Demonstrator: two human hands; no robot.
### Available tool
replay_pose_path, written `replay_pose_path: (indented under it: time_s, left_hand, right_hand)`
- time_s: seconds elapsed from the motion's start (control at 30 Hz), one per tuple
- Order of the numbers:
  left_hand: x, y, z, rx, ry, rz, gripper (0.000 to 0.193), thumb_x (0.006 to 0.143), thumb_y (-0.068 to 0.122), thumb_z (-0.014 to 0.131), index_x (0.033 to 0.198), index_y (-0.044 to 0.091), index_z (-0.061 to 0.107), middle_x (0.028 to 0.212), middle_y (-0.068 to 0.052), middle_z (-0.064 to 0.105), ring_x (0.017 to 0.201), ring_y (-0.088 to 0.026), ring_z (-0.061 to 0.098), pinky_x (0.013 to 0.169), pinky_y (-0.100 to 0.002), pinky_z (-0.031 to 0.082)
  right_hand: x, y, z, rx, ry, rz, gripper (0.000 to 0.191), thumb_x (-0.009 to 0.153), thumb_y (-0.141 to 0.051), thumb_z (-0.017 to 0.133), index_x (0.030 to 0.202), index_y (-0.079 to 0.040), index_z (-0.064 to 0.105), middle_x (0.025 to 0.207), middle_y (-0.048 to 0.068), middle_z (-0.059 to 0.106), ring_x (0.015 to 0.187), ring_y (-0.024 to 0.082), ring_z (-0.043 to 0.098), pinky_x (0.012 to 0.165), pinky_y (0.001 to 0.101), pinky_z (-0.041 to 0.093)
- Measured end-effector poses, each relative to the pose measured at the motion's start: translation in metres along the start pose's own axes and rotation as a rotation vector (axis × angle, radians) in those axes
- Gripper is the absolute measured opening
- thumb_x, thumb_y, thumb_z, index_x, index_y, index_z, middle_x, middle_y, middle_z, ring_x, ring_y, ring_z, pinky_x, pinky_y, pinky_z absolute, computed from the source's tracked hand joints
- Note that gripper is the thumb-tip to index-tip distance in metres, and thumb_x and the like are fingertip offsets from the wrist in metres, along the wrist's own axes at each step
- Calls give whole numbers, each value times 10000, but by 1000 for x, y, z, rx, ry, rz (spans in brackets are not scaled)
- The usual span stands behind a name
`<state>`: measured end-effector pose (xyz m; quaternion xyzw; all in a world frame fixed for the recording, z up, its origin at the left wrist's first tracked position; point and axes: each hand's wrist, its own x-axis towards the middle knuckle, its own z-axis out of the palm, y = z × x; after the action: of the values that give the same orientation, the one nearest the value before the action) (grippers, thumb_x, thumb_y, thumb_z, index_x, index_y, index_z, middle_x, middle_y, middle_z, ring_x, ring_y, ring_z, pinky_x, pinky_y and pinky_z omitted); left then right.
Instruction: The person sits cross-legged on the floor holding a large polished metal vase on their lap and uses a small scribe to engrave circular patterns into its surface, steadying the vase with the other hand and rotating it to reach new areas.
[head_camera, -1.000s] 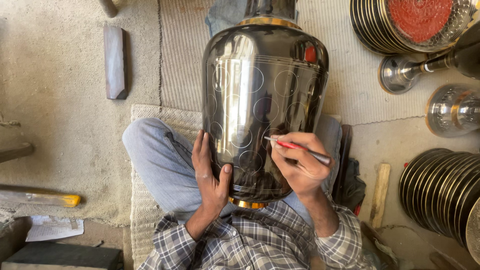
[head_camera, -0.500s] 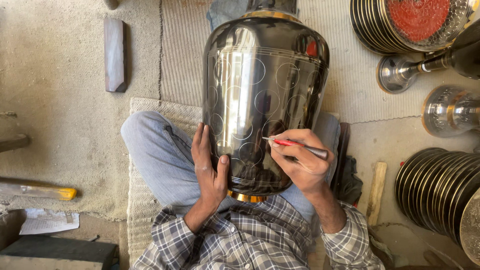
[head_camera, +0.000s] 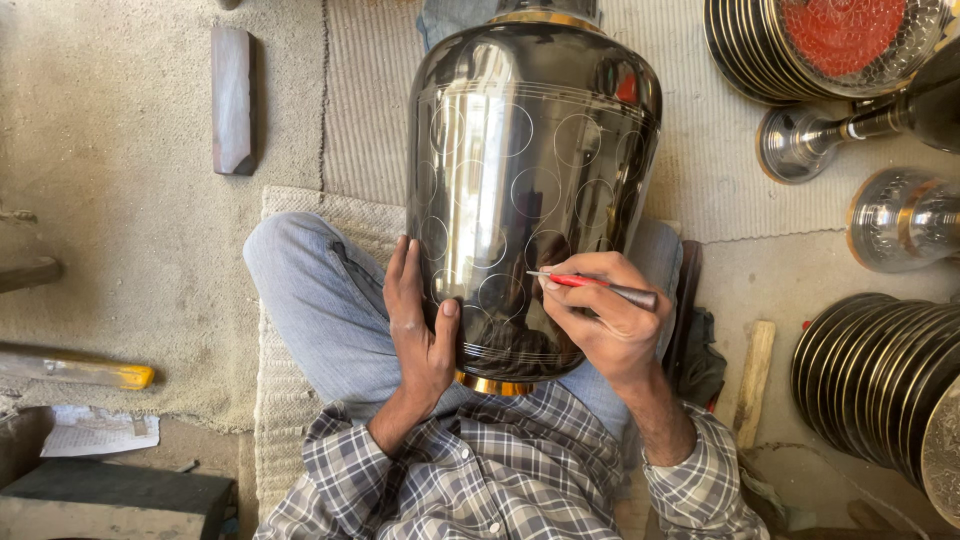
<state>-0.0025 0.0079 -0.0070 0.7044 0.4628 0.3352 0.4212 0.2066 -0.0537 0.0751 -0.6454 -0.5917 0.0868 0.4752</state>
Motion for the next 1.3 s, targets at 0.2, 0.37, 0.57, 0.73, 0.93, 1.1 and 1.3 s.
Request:
replay_pose_path:
  time_s: [0.2, 0.37, 0.57, 0.73, 0.93, 1.1, 1.3]
  left_hand:
    - [0, 1, 0, 2, 0, -4, 746, 1072, 482, 466, 1605, -26, 342, 1675, -294, 286, 1578, -454, 302, 1290, -571, 294]
    - [0, 3, -1, 3, 0, 1, 743, 1076, 482, 465, 1604, -27, 345, 1674, -292, 291, 1575, -447, 310, 1288, -565, 294]
    - [1, 3, 0, 5, 9, 10, 726, 1071, 455, 480, 1605, -20, 354, 1682, -278, 300, 1583, -440, 308, 1296, -557, 287]
    - [1, 4, -2, -5, 3, 4, 725, 1074, 445, 490, 1607, -26, 345, 1679, -281, 297, 1580, -444, 309, 1296, -552, 286]
    - [2, 5, -1, -2, 7, 11, 733, 1077, 464, 477, 1602, -31, 346, 1673, -285, 296, 1574, -445, 314, 1292, -546, 290]
    - [3, 6, -1, -3, 19, 7, 700, 1098, 464, 411, 1589, -34, 366, 1666, -281, 318, 1573, -437, 317, 1294, -541, 273]
    - [4, 6, 0, -13, 29, -2, 678, 1139, 467, 257, 1583, -28, 389, 1669, -259, 331, 1579, -429, 307, 1303, -539, 248]
  right_hand:
    - [-8, -8, -2, 11, -8, 2, 225, 789, 18, 896, 812, -38, 679, 1027, 102, 729, 899, 203, 770, 717, 268, 658]
    - [-22, -14, 0, 22, 5, 12, 224, 783, 19, 897, 815, -28, 680, 1040, 111, 722, 907, 208, 775, 742, 273, 675]
    - [-43, -17, 17, 36, 120, 28, 179, 812, 56, 858, 848, 6, 690, 1044, 141, 698, 931, 248, 783, 756, 272, 703]
    - [-59, -33, 30, -47, 180, 49, 196, 822, 56, 853, 836, 0, 665, 1040, 140, 690, 944, 260, 781, 768, 284, 694]
    - [-57, -36, 31, -93, 194, 47, 192, 818, 43, 862, 832, -12, 679, 1042, 117, 698, 917, 235, 780, 742, 267, 682]
    - [-55, -36, 32, -83, 199, 34, 201, 824, 41, 862, 820, -17, 670, 1054, 120, 698, 933, 235, 783, 742, 255, 693]
    - [-58, -30, 28, -70, 154, -6, 194, 824, 30, 859, 780, -17, 676, 1038, 118, 713, 936, 236, 787, 755, 256, 702]
